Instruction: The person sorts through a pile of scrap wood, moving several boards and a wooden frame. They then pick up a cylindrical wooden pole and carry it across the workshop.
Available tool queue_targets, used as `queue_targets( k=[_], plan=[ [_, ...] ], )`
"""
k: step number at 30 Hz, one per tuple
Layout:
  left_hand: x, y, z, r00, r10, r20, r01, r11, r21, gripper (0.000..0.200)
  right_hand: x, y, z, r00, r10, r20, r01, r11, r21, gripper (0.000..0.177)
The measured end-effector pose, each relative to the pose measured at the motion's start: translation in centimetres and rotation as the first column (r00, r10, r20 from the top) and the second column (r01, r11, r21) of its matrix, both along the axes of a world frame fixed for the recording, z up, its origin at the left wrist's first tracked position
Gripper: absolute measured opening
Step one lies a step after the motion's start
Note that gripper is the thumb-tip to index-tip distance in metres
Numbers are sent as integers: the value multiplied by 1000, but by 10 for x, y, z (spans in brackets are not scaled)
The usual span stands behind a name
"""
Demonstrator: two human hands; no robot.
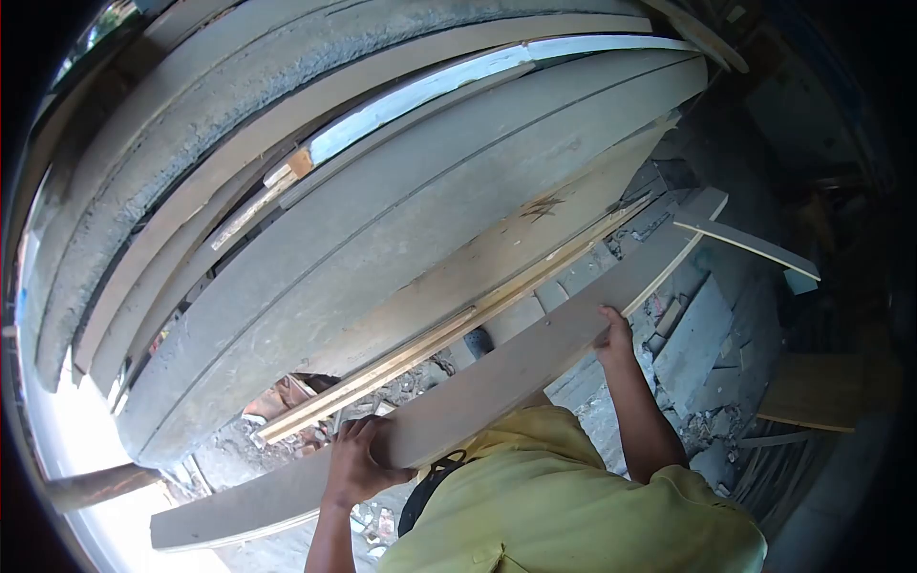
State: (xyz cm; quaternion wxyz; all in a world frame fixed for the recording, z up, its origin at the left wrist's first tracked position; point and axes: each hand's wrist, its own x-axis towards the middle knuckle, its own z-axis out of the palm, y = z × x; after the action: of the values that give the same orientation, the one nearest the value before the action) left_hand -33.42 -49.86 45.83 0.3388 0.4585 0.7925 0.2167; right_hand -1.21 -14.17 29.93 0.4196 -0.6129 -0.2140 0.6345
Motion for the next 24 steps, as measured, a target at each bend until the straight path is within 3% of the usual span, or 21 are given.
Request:
queue_targets(
  k=[1, 2, 4, 7, 9, 12, 14, 15, 17, 18, 19, 21, 23, 24],
  plan=[
    [-4, -3, -23, 999, -3, 47, 5, 999, -39, 70, -4, -5, -21, 997, -73, 18, 73, 996, -46, 32],
    [-9, -3, -47, 994, -14, 108, 22, 997, -70, 72, -2, -7, -45, 997, -13, -73, 10, 999, -43, 28],
    [-16, -8, -87, 984, -28, 177, 60, 982, -179, 76, -1, -16, -90, 1000, -27, -10, 26, 995, -97, 33],
    [-21, -16, -166, 961, -188, 201, 231, 948, -219, 71, -2, -12, -159, 996, -65, 57, 71, 992, -105, 38],
    [-21, -16, -204, 943, -148, 298, 225, 944, -242, 68, -8, -8, -183, 994, -73, 76, 81, 991, -103, 37],
    [-8, -8, -256, 987, -26, 157, 80, 936, -342, 61, -22, 8, -227, 984, -165, 65, 174, 966, -189, 28],
    [11, -10, -322, 995, 78, 61, -57, 954, -295, 53, -16, 28, -304, 914, -174, 367, 237, 962, -133, 48],
    [20, -3, -345, 993, 113, 43, -97, 956, -278, 52, -3, 44, -364, 907, -218, 361, 281, 951, -131, 48],
    [39, 18, -374, 977, 26, -210, -83, 960, -267, 52, 35, 73, -484, 792, -64, 607, 164, 980, -110, 72],
    [47, 26, -386, 977, 68, -202, -125, 951, -284, 54, 37, 69, -492, 785, -92, 613, 212, 969, -126, 72],
    [56, 30, -394, 967, 104, -234, -166, 952, -259, 53, 25, 85, -503, 677, 160, 718, 56, 962, -268, 70],
    [75, 18, -415, 958, 199, -207, -243, 946, -216, 52, 44, 122, -584, 239, 570, 786, -187, 821, -539, 71],
    [95, -7, -417, 964, 219, -151, -255, 926, -278, 52, 57, 139, -649, -47, 686, 726, -253, 695, -673, 66],
    [105, -27, -420, 961, 234, -148, -271, 907, -322, 51, 45, 151, -621, -26, 703, 711, -231, 688, -688, 60]
  ],
)
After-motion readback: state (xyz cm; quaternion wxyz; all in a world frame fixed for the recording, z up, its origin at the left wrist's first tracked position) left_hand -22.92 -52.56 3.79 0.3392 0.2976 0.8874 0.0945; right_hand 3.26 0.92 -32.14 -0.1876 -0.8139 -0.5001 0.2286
